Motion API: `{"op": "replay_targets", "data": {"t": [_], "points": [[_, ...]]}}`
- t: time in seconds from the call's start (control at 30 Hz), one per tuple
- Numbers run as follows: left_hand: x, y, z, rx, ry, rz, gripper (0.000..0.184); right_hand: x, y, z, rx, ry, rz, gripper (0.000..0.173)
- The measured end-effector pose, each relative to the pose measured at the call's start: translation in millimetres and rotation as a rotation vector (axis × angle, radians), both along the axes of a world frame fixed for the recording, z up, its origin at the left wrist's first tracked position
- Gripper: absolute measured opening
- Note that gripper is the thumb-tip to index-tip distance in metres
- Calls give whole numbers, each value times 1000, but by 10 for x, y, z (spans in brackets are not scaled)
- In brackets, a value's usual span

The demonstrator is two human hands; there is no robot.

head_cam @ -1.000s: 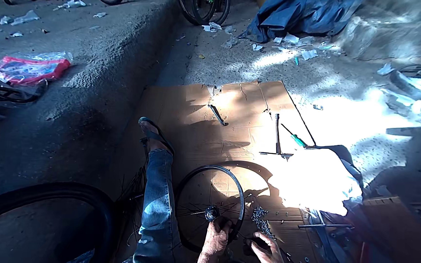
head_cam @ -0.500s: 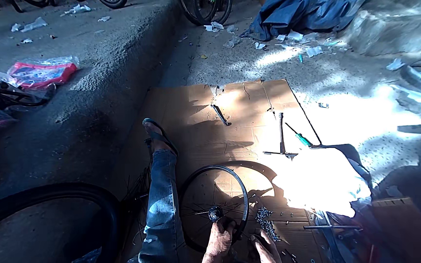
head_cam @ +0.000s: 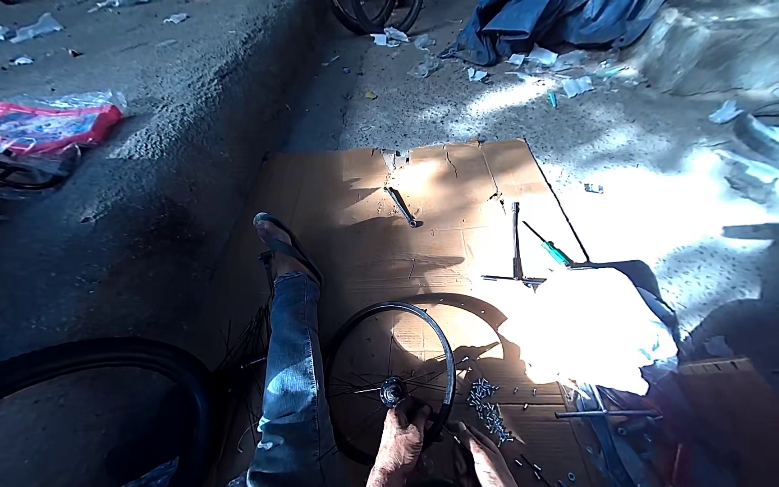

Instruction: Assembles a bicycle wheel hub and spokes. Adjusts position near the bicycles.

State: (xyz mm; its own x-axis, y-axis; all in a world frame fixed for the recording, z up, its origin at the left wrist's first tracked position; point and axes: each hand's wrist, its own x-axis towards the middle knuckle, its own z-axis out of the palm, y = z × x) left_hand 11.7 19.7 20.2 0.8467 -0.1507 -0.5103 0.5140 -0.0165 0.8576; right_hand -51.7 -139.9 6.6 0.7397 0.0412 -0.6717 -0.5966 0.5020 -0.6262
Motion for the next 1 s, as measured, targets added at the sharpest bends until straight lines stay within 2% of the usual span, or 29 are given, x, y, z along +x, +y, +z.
{"op": "replay_targets", "data": {"t": [0.07,0.13,0.2,0.3,0.37,0.5,0.53,0.67,0.7,0.73,0.83,0.87,1.0], "points": [[3,6,24,7,11,-5,16,-11,-4,32,-30,9,53,46],[6,26,6,13,-1,-7,16,-28,14,25,-21,-57,11,30],[0,29,-18,18,-12,-12,16,-17,45,-17,-10,-96,-53,24],[-11,8,-22,11,-4,-25,17,-3,42,-1,-41,-12,-3,43],[-5,16,-10,9,3,-34,16,-39,36,-9,-71,-34,41,51],[1,30,-18,28,-12,-29,15,-58,43,-57,-62,-126,-28,26],[-9,17,-22,26,-11,-26,16,-44,45,-60,-47,-93,-45,27],[-6,6,9,7,14,-40,17,-46,29,-48,-8,-23,8,51],[-3,21,27,5,16,-44,16,-71,22,-52,-25,-45,38,50],[-3,36,29,7,13,-44,16,-91,13,-64,-27,-79,53,42],[-7,36,-4,15,-1,-28,16,-86,33,-87,-24,-144,-22,27],[-7,21,-2,13,4,-23,16,-67,41,-77,-23,-120,-37,29],[0,29,51,-2,29,-25,17,-58,26,-51,-3,-65,16,57]]}}
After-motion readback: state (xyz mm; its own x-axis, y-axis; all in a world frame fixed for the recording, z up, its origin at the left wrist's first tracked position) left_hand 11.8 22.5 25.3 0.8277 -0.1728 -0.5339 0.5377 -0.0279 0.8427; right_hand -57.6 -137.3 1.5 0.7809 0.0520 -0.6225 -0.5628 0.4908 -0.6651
